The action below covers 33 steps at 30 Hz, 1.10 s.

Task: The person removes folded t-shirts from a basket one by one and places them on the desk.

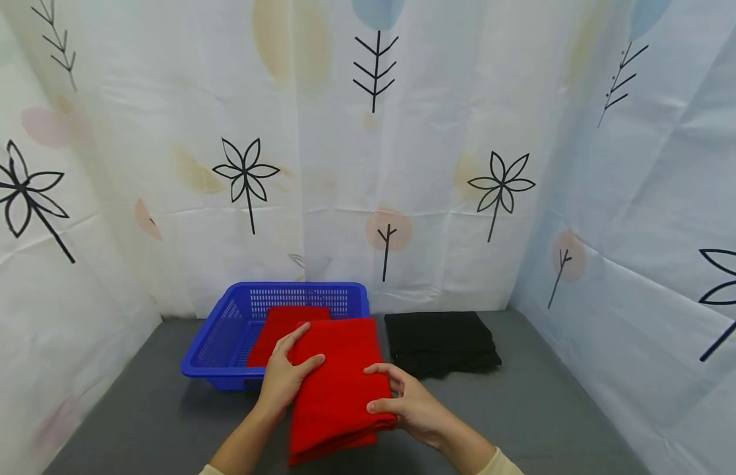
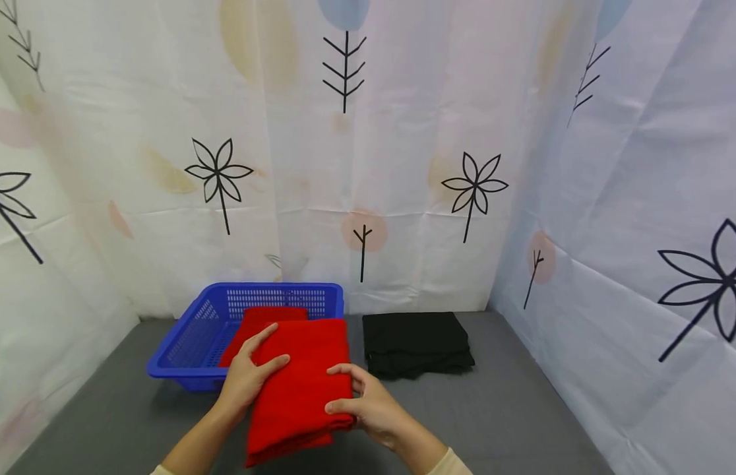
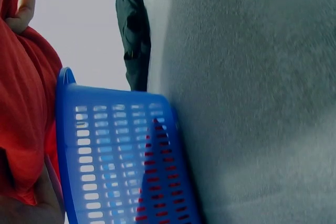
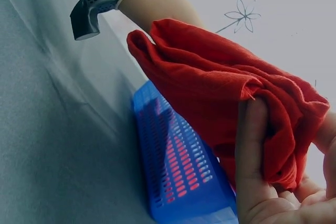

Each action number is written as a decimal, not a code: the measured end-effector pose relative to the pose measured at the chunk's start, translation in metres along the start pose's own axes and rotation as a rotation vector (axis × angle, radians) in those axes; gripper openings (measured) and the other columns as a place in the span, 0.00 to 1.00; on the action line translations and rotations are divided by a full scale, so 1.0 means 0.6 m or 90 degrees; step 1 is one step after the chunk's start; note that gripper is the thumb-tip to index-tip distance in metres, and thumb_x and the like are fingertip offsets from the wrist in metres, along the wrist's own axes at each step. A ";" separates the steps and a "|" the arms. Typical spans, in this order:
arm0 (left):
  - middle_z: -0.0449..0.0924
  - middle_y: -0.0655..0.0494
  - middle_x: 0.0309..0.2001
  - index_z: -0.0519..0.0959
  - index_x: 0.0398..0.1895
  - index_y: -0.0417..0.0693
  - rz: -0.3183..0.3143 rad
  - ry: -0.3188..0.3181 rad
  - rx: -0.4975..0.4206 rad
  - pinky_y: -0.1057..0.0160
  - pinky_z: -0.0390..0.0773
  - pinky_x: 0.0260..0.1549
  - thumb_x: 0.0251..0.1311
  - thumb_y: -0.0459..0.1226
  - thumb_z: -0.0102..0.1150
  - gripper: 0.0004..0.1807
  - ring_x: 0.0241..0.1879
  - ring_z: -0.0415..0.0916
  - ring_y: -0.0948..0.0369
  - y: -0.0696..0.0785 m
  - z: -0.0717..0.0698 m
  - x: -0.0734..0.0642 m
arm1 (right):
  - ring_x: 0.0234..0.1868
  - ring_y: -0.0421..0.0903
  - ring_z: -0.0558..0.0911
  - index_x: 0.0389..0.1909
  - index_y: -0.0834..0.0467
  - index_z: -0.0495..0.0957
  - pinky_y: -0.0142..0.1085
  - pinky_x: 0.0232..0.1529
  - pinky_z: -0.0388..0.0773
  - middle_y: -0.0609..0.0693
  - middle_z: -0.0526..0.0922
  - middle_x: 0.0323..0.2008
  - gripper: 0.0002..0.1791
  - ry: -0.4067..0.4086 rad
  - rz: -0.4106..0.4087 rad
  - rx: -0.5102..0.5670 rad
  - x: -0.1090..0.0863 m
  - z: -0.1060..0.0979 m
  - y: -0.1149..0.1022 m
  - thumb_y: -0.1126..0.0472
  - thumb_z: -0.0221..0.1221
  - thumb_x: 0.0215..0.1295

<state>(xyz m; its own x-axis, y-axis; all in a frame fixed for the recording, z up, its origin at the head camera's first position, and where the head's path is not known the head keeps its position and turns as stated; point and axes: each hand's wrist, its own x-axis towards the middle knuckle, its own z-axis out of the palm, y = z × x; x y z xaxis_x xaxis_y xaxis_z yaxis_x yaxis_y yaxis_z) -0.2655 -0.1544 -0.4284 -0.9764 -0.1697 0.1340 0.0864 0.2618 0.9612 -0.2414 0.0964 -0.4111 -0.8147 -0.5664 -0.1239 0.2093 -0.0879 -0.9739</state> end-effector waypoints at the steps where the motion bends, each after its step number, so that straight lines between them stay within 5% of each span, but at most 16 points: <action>1: 0.60 0.45 0.71 0.66 0.72 0.57 0.002 0.000 -0.003 0.40 0.70 0.60 0.59 0.41 0.68 0.37 0.62 0.65 0.44 0.000 0.003 -0.001 | 0.47 0.52 0.82 0.65 0.61 0.63 0.47 0.47 0.84 0.58 0.73 0.59 0.32 0.000 0.000 -0.002 -0.002 -0.002 0.000 0.65 0.64 0.62; 20: 0.64 0.45 0.68 0.70 0.70 0.58 0.041 0.010 -0.012 0.42 0.74 0.56 0.56 0.39 0.69 0.36 0.58 0.69 0.45 0.002 0.078 0.001 | 0.52 0.52 0.78 0.68 0.59 0.58 0.44 0.52 0.82 0.61 0.62 0.67 0.35 0.031 0.025 -0.020 -0.033 -0.053 0.003 0.61 0.64 0.64; 33: 0.63 0.45 0.68 0.70 0.69 0.58 0.052 -0.006 -0.028 0.43 0.73 0.58 0.56 0.38 0.70 0.36 0.58 0.68 0.46 0.004 0.103 -0.003 | 0.51 0.52 0.78 0.67 0.59 0.59 0.42 0.51 0.82 0.61 0.59 0.68 0.34 0.026 0.020 -0.011 -0.055 -0.073 0.011 0.61 0.63 0.65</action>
<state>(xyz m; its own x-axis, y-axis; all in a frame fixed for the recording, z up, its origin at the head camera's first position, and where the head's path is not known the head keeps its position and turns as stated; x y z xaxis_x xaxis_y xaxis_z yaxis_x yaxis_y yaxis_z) -0.2759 -0.0947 -0.4411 -0.9675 -0.1398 0.2106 0.1747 0.2327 0.9567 -0.2371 0.1504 -0.4217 -0.8296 -0.5342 -0.1624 0.2267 -0.0565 -0.9723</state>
